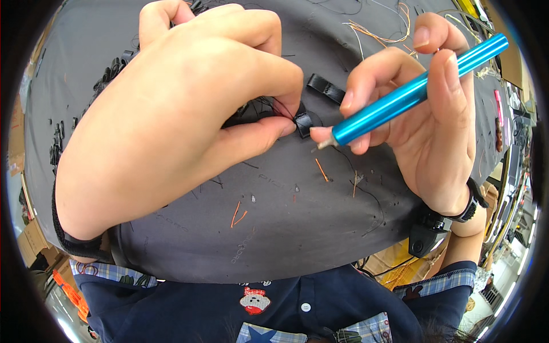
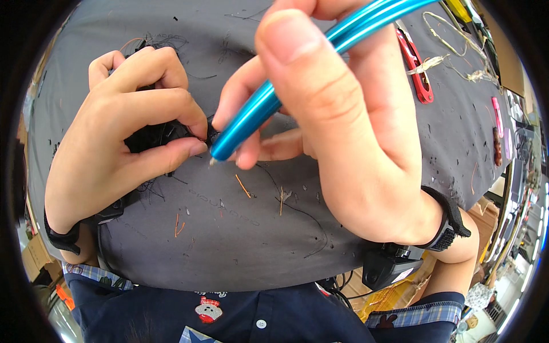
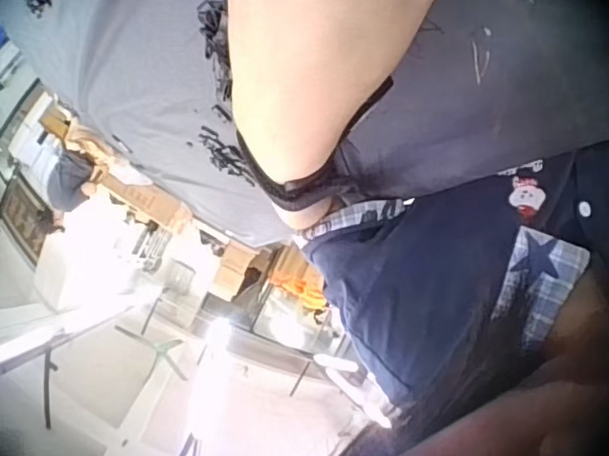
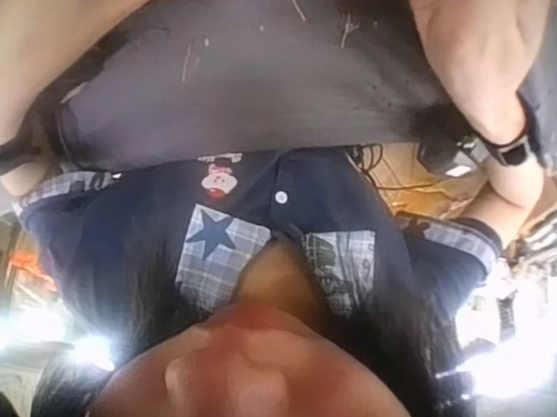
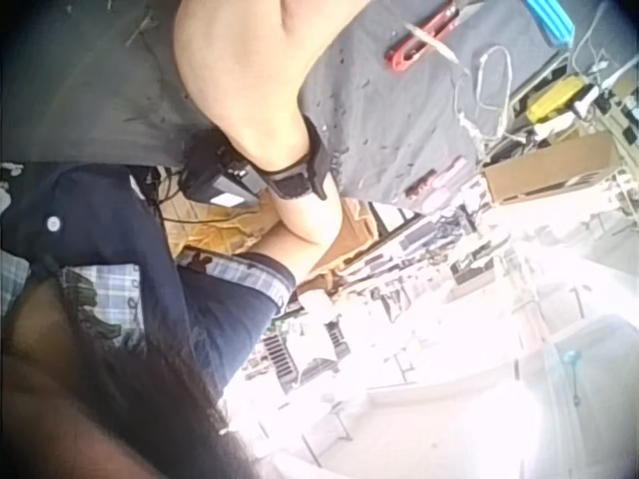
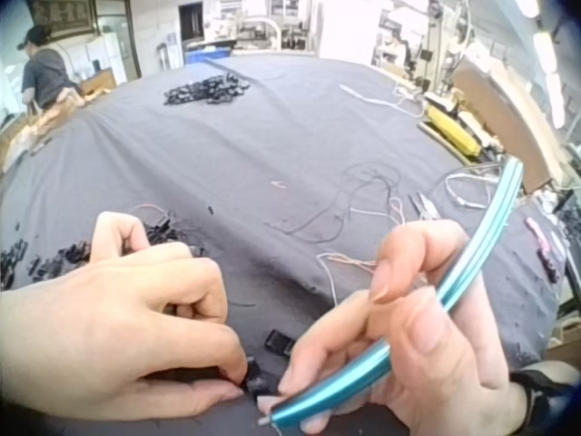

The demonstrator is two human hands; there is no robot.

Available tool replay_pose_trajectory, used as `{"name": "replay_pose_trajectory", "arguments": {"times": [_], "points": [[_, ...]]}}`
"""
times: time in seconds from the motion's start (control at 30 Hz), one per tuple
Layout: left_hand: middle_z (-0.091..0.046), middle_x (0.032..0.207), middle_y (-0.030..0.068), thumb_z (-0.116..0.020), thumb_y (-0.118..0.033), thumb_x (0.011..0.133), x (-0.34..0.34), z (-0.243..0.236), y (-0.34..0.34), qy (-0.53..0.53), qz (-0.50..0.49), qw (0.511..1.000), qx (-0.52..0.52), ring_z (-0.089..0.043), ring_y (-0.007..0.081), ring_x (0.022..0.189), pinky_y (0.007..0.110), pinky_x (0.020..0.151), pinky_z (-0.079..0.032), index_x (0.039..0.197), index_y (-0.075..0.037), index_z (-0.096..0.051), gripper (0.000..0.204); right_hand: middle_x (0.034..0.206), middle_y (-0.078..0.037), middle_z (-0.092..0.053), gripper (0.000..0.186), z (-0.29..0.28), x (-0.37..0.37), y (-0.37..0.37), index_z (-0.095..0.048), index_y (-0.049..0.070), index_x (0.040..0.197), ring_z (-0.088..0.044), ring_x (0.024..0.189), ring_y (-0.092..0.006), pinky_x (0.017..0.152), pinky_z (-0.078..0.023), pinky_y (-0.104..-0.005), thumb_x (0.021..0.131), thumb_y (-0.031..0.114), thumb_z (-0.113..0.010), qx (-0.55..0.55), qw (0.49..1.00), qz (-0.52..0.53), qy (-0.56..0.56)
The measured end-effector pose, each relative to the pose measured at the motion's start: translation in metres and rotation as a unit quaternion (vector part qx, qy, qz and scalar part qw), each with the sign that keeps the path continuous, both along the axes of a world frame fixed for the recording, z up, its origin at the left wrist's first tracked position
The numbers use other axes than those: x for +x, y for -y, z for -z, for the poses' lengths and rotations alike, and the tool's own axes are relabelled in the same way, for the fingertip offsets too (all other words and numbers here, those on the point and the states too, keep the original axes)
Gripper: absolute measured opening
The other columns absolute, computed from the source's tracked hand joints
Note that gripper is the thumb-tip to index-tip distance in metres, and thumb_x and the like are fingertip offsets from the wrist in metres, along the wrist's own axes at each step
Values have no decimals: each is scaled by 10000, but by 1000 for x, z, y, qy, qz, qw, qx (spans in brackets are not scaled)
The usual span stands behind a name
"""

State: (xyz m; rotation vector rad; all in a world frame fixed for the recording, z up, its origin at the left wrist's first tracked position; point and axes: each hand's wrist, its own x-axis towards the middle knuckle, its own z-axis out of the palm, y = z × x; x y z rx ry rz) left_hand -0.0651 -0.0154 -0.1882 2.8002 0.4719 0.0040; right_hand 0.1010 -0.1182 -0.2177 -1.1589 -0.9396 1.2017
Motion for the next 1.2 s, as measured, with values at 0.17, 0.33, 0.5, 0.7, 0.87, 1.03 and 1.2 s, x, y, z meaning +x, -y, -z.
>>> {"name": "replay_pose_trajectory", "arguments": {"times": [0.17,0.33,0.5,0.7,0.87,1.03,1.2], "points": [[-381,787,-6,-693,-78,617,-5,-6,-1,-21,1,1000,-8,-406,144,764,318,796,-232,734,-114,-612,147,879,-195,-536,276,-2,-1,-1,-255,157,1066,-601,631,-191,684,-576,-440,966,406,-192,6,1000,-5,-3],[-378,785,-1,-693,-100,622,-9,-8,-5,-24,20,1000,-3,-408,144,761,317,789,-239,744,-109,-641,133,913,-206,-530,276,2,-4,-2,-255,164,1057,-611,659,-207,684,-574,-452,963,416,-191,12,1000,-10,-9],[-378,784,0,-697,-122,625,-7,-7,-9,-24,33,999,-17,-409,142,752,313,786,-242,745,-107,-661,127,927,-208,-522,260,1,-6,-1,-265,170,1024,-612,676,-213,710,-566,-460,963,416,-208,-10,1000,9,1],[-381,788,2,-692,-127,649,-8,-14,-14,-56,29,998,9,-410,123,746,294,756,-237,745,-111,-670,100,932,-211,-508,264,8,-2,-1,-263,159,1032,-607,696,-221,726,-558,-466,965,410,-214,11,999,-23,36],[-397,793,6,-692,-135,651,-8,-15,-17,-55,37,998,23,-403,116,726,288,732,-242,746,-104,-675,101,934,-211,-499,261,6,-3,-1,-260,155,1035,-604,703,-222,729,-557,-466,967,401,-207,2,999,-17,37],[-397,784,5,-695,-136,649,-7,-17,-17,-57,35,998,23,-400,118,721,282,720,-250,745,-99,-676,104,929,-206,-496,264,3,-4,-1,-258,153,1033,-601,707,-220,728,-557,-466,967,401,-200,-4,999,-13,50],[-399,777,5,-692,-136,650,-8,-17,-17,-53,41,997,29,-400,121,720,278,710,-257,750,-95,-678,108,926,-206,-496,268,4,-5,-1,-255,145,1028,-607,710,-224,718,-563,-453,968,399,-199,-1,998,-8,60]]}}
